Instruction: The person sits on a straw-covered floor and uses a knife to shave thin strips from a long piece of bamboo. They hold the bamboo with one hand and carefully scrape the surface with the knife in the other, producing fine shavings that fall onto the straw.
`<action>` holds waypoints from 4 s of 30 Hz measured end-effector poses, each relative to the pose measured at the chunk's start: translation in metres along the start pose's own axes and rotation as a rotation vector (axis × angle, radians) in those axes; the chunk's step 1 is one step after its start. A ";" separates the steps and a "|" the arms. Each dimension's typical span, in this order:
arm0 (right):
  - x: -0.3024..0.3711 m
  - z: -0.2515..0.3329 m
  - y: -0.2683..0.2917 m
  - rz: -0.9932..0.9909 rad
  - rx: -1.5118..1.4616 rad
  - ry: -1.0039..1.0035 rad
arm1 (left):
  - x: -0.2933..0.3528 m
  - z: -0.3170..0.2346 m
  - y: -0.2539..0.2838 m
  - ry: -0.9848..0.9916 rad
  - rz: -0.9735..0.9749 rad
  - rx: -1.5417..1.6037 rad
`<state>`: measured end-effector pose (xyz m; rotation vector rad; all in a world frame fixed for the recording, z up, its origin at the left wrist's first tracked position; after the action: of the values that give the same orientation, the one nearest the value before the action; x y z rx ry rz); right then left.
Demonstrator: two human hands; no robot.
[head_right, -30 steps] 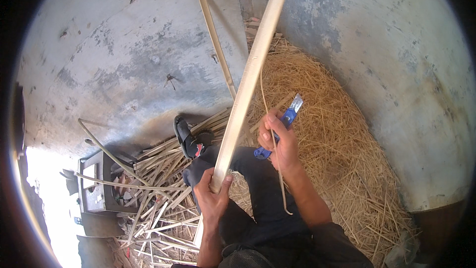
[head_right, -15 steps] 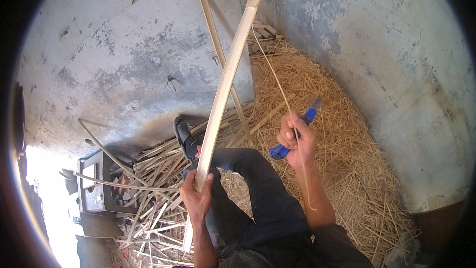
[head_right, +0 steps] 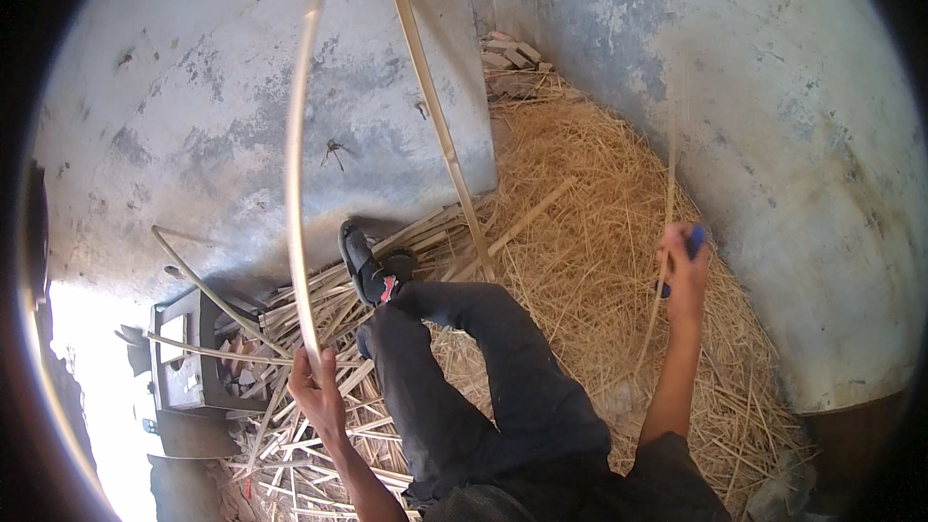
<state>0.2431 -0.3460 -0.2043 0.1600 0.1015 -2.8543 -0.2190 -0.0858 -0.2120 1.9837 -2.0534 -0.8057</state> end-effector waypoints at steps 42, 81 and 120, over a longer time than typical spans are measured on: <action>0.082 0.034 -0.115 0.595 -0.152 0.325 | 0.046 -0.121 -0.075 -0.194 0.444 0.160; 0.096 0.055 -0.134 0.627 0.557 1.055 | 0.059 -0.123 -0.073 -0.077 0.358 0.153; 0.052 0.002 -0.118 0.473 0.503 0.732 | 0.081 -0.054 -0.060 0.093 0.415 0.186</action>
<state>0.1603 -0.2477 -0.2020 1.1474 -0.4484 -2.1621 -0.1488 -0.1761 -0.2156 1.5481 -2.4348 -0.4432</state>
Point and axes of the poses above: each hand's wrist, its own x-axis away from the middle knuckle, its own y-axis out of the back of the hand, z = x × y, the point moved 2 cm from there along -x, towards the middle knuckle
